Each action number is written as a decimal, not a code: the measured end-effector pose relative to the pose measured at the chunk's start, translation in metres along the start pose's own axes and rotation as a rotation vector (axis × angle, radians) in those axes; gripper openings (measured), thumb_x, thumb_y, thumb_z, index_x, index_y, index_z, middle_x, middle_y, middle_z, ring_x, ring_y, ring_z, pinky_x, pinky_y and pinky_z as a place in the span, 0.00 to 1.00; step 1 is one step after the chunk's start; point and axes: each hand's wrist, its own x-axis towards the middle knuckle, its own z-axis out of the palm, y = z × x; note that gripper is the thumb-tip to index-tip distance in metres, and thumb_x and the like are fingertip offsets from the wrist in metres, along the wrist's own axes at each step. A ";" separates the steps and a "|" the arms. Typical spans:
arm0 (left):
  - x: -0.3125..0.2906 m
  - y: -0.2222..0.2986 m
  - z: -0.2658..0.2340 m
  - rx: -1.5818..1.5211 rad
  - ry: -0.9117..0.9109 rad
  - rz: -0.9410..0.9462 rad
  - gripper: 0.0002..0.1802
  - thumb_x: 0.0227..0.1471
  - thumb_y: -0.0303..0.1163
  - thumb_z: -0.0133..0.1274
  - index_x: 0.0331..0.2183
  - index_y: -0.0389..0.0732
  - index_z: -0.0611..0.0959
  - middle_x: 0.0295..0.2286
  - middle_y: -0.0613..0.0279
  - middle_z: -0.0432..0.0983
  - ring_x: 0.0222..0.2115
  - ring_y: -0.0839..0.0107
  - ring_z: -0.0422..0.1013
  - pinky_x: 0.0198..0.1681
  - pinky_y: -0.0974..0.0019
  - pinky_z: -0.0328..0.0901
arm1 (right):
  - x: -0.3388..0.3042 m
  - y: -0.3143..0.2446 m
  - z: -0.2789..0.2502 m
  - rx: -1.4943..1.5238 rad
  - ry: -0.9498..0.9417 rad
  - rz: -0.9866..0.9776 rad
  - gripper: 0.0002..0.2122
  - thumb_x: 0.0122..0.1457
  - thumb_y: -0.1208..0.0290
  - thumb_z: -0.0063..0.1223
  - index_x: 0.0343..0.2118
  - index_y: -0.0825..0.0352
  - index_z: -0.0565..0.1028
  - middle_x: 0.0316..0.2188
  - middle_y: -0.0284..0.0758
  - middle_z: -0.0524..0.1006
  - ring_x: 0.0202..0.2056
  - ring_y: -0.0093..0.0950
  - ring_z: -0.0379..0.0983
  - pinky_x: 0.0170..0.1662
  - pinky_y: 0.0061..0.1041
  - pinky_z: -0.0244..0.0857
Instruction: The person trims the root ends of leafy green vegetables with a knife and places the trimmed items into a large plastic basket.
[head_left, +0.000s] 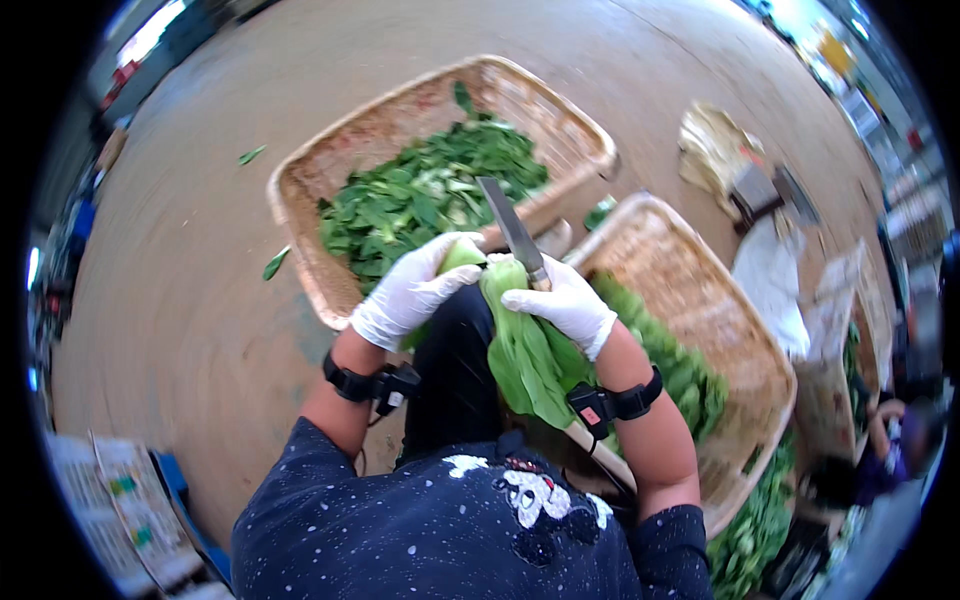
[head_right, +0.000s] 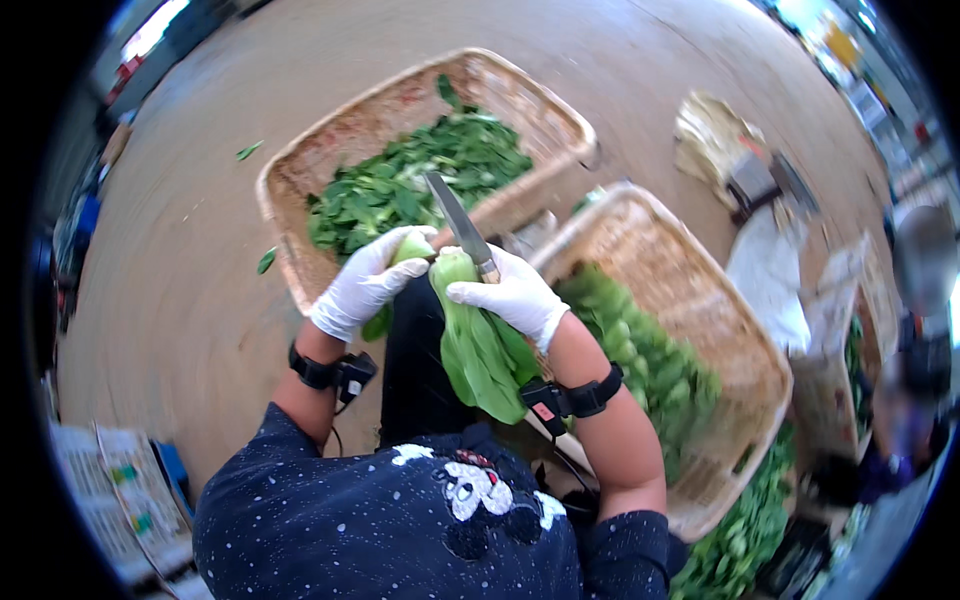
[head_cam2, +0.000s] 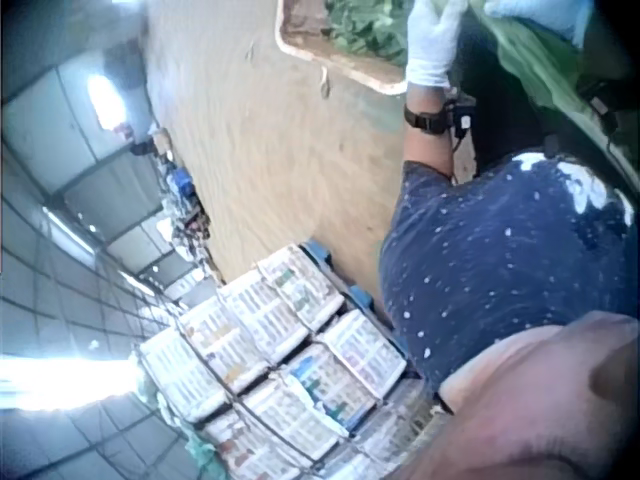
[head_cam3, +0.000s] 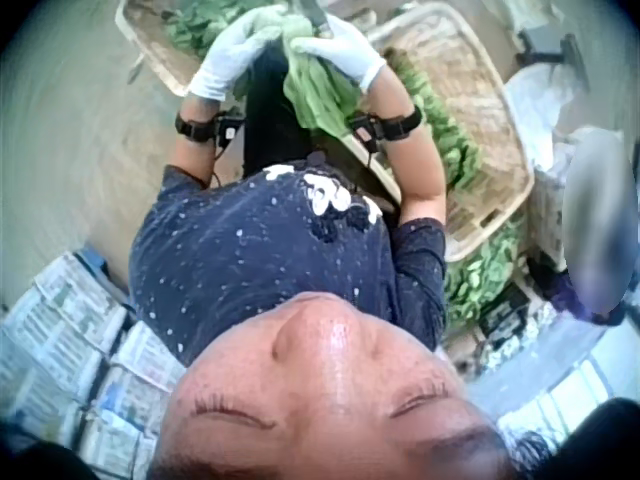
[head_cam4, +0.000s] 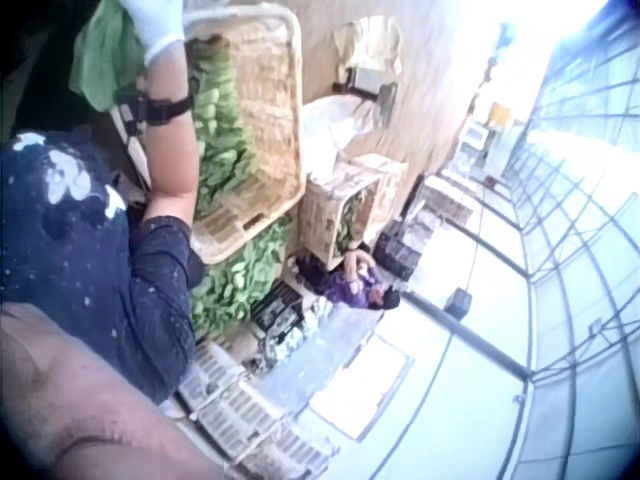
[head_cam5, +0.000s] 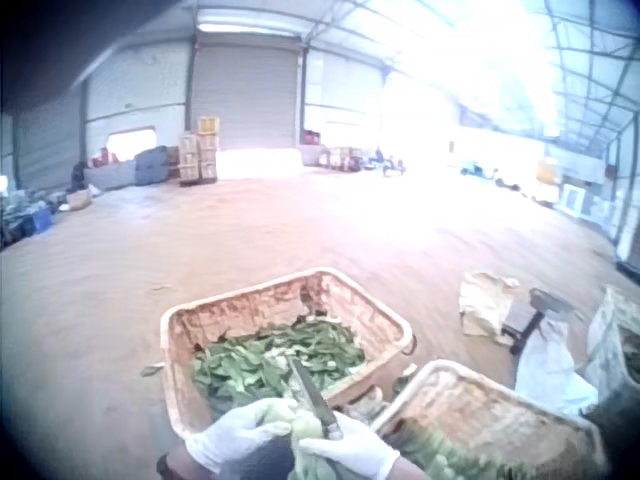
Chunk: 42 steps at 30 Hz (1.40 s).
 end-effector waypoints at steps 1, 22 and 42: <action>0.008 -0.003 -0.006 0.215 -0.053 0.087 0.21 0.54 0.33 0.57 0.48 0.37 0.76 0.43 0.64 0.74 0.44 0.76 0.68 0.51 0.71 0.61 | -0.029 0.004 -0.016 -0.001 0.071 -0.027 0.23 0.54 0.74 0.59 0.53 0.68 0.69 0.43 0.31 0.75 0.42 0.21 0.73 0.46 0.24 0.68; 0.294 -0.279 0.287 0.774 -0.708 -0.272 0.23 0.54 0.43 0.48 0.43 0.34 0.80 0.40 0.44 0.77 0.42 0.53 0.73 0.47 0.59 0.65 | -0.520 0.086 -0.140 0.315 1.977 -0.628 0.13 0.65 0.59 0.40 0.47 0.56 0.74 0.22 0.18 0.69 0.11 0.08 0.50 0.07 0.10 0.40; 0.237 -0.139 0.317 -0.291 -0.733 -0.251 0.33 0.41 0.27 0.48 0.53 0.37 0.67 0.44 0.62 0.71 0.45 0.72 0.66 0.51 0.68 0.61 | -0.349 0.085 -0.121 -0.108 1.401 -0.142 0.14 0.64 0.70 0.47 0.50 0.70 0.70 0.24 0.31 0.76 0.21 0.15 0.66 0.26 0.14 0.60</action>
